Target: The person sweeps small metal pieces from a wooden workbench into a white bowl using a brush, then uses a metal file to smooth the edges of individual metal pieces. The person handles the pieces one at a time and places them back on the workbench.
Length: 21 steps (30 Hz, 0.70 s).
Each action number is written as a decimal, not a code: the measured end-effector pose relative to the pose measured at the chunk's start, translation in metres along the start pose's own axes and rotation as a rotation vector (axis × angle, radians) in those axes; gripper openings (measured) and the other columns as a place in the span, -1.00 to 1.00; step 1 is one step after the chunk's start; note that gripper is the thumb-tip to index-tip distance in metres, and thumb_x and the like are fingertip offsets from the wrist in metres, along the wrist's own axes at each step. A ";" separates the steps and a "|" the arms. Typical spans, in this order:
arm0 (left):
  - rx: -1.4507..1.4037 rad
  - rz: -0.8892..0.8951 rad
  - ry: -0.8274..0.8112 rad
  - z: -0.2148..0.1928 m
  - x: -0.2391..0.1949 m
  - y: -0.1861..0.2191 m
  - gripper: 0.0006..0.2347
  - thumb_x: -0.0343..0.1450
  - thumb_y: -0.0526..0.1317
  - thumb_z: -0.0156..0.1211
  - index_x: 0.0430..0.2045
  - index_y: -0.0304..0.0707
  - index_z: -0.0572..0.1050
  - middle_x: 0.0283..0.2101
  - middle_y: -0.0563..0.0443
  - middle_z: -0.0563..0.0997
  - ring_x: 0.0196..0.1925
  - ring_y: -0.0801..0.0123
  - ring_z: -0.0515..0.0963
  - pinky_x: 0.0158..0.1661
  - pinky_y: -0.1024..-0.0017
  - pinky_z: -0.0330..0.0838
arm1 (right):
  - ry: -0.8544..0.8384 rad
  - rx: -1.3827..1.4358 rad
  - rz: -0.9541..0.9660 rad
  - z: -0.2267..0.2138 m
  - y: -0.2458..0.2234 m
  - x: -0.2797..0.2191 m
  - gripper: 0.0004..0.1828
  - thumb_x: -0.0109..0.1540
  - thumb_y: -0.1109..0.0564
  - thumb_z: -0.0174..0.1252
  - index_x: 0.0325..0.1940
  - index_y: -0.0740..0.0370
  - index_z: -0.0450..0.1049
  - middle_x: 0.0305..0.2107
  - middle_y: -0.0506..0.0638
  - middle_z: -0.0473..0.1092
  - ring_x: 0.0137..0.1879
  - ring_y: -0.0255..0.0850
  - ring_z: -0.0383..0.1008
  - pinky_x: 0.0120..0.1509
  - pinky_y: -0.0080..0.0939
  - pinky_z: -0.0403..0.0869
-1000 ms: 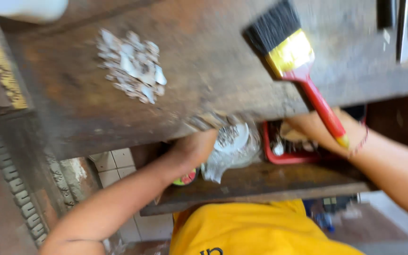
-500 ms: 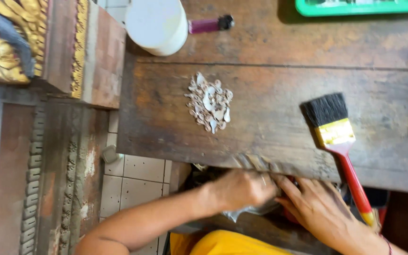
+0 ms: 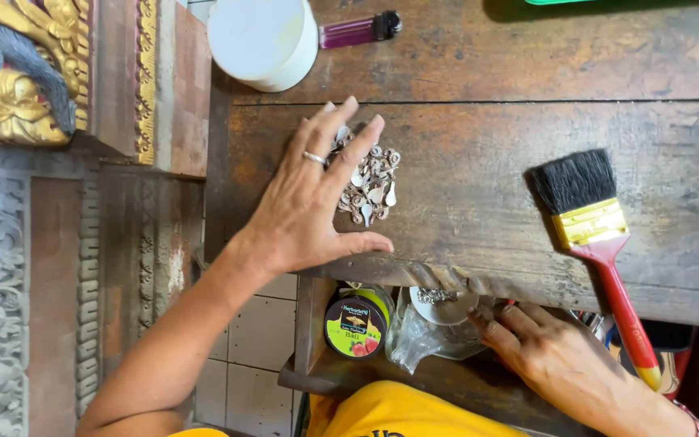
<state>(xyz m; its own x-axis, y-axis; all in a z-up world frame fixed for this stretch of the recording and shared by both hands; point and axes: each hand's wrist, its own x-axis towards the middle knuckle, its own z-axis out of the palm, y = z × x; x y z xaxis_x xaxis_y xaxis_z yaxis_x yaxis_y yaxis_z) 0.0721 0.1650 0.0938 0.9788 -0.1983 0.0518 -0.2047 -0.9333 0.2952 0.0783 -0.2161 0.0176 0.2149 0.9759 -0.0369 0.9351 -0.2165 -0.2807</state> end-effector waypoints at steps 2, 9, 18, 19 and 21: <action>0.021 0.065 0.024 0.000 0.001 0.010 -0.04 0.35 0.51 0.02 0.53 -0.07 -0.09 0.55 -0.29 0.00 0.60 -0.13 0.08 0.54 -0.18 0.07 | -0.011 -0.016 -0.006 0.004 -0.002 -0.001 -0.43 0.20 0.19 0.03 0.33 0.15 0.28 -0.12 0.03 0.41 0.13 0.06 0.46 0.12 -0.11 0.51; -0.153 0.201 0.123 -0.007 0.030 0.044 -0.47 0.44 -0.10 0.34 0.26 -0.41 0.34 0.28 -0.34 0.27 0.37 -0.24 0.31 0.39 -0.09 0.21 | 0.238 0.045 -0.186 -0.059 -0.016 0.003 -0.86 0.39 0.24 -0.05 -0.01 0.29 0.39 -0.46 -0.04 0.29 -0.48 -0.12 0.33 -0.43 -0.10 0.35; -0.269 0.386 0.069 0.026 0.087 0.090 -0.64 0.39 -0.28 0.36 0.02 -0.45 0.44 0.16 -0.27 0.38 0.32 -0.13 0.37 0.35 -0.01 0.30 | 0.761 -0.348 0.235 -0.098 -0.005 -0.020 -0.67 0.36 -0.21 0.19 0.07 -0.05 0.56 -0.23 -0.07 0.37 -0.25 -0.17 0.34 -0.20 -0.15 0.41; -0.300 0.442 0.045 0.030 0.093 0.098 -0.62 0.38 -0.30 0.41 0.02 -0.50 0.43 0.17 -0.30 0.38 0.32 -0.17 0.36 0.34 -0.05 0.30 | 0.733 -0.272 0.401 -0.098 -0.006 -0.019 -0.49 0.34 -0.36 0.15 0.15 0.01 0.50 -0.14 0.03 0.38 -0.19 -0.02 0.39 -0.19 -0.01 0.43; -0.322 0.477 0.047 0.038 0.117 0.118 -0.64 0.41 -0.32 0.38 0.01 -0.51 0.41 0.13 -0.31 0.38 0.28 -0.16 0.36 0.31 -0.02 0.30 | 0.653 -0.216 0.477 -0.108 -0.005 -0.016 -0.54 0.34 -0.21 0.15 0.18 0.08 0.47 -0.13 0.08 0.37 -0.25 -0.02 0.35 -0.19 -0.01 0.41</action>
<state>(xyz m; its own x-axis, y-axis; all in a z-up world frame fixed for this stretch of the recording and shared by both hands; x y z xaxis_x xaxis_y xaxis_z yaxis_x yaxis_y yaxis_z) 0.1622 0.0201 0.0983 0.7797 -0.5546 0.2908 -0.6176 -0.6043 0.5034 0.1007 -0.2335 0.1230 0.6592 0.5818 0.4764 0.7217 -0.6674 -0.1834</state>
